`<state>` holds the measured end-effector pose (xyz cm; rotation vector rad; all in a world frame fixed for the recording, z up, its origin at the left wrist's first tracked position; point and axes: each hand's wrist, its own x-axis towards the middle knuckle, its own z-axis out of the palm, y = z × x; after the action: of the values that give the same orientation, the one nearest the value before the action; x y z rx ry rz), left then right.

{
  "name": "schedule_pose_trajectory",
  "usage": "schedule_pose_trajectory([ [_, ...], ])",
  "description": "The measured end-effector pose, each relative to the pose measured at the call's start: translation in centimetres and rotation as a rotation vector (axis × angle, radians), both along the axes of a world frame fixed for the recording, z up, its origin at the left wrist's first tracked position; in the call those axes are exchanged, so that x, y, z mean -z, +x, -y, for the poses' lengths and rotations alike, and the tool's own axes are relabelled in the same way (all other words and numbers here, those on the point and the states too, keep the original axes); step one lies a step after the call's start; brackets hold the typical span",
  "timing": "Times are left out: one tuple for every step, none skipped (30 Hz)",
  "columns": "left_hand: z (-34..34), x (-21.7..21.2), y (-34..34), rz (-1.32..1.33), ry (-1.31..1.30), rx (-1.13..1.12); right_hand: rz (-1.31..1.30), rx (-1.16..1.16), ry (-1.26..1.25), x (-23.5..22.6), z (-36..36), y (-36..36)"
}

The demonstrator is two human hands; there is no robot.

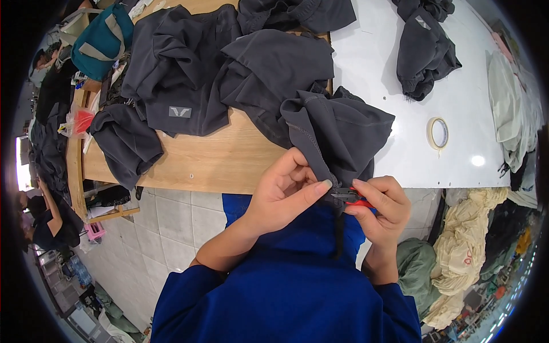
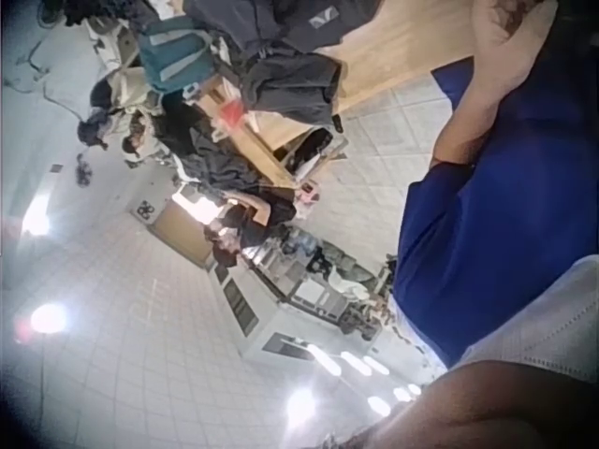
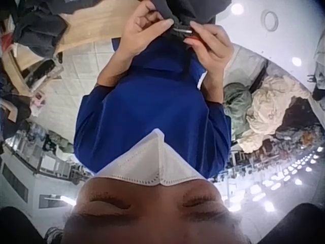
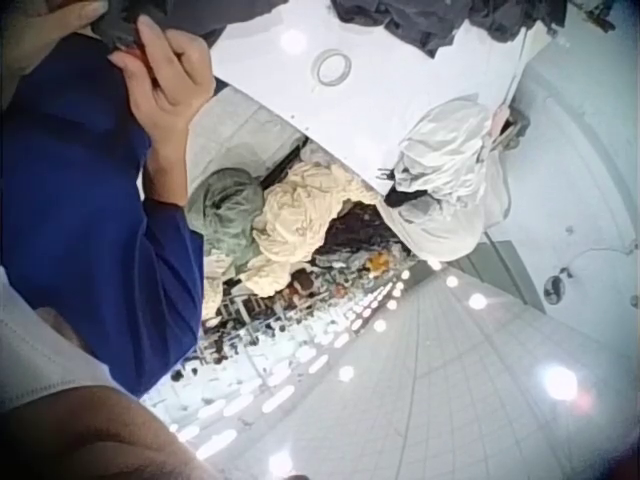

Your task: Trim loose threads and inspect dark grey fabric garments using handheld nippers.

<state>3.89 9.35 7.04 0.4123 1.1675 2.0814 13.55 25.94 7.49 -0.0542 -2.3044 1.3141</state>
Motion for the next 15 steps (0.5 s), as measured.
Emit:
schedule_pose_trajectory([
  [0.03,0.0,-0.01,-0.009,-0.002,0.003,0.0,-0.001,-0.001,0.0,0.0,0.0],
  [0.05,-0.06,0.0,-0.008,-0.003,0.003,-0.004,0.004,0.001,0.01,-0.03,0.03],
  [0.06,-0.2,-0.01,-0.011,-0.005,0.005,-0.009,0.009,0.003,0.02,-0.04,0.05],
  [0.08,-0.26,-0.01,-0.013,-0.007,0.007,-0.008,0.009,0.003,0.01,0.01,0.07],
  [0.11,-0.23,-0.01,-0.013,-0.007,0.008,-0.01,0.013,0.004,-0.04,0.06,0.08],
  [0.15,-0.15,0.0,-0.024,-0.006,0.007,-0.011,0.016,0.005,-0.08,0.08,0.07],
  [0.15,-0.1,0.0,-0.036,-0.006,0.006,-0.012,0.017,0.005,-0.11,0.07,0.06],
  [0.16,-0.12,0.0,-0.035,-0.006,0.006,-0.019,0.016,0.008,-0.12,0.09,0.07],
  [0.15,-0.15,0.0,-0.027,-0.002,0.007,-0.027,0.015,0.012,-0.12,0.12,0.08],
  [0.16,-0.16,0.0,-0.018,0.002,0.007,-0.027,0.015,0.011,-0.03,0.09,0.12],
  [0.17,-0.14,-0.02,-0.018,0.002,0.007,-0.036,0.012,0.022,0.06,0.0,0.17],
  [0.2,-0.1,-0.03,-0.02,0.001,0.007,-0.045,0.008,0.033,0.1,-0.05,0.21],
  [0.23,-0.08,-0.03,-0.022,0.0,0.007,-0.045,0.008,0.033,0.05,-0.05,0.24],
  [0.19,-0.15,0.0,-0.022,-0.001,0.006,-0.039,0.019,0.027,0.01,-0.03,0.3],
  [0.12,-0.29,0.04,0.0,-0.005,-0.004,-0.033,0.03,0.021,-0.01,-0.02,0.34],
])
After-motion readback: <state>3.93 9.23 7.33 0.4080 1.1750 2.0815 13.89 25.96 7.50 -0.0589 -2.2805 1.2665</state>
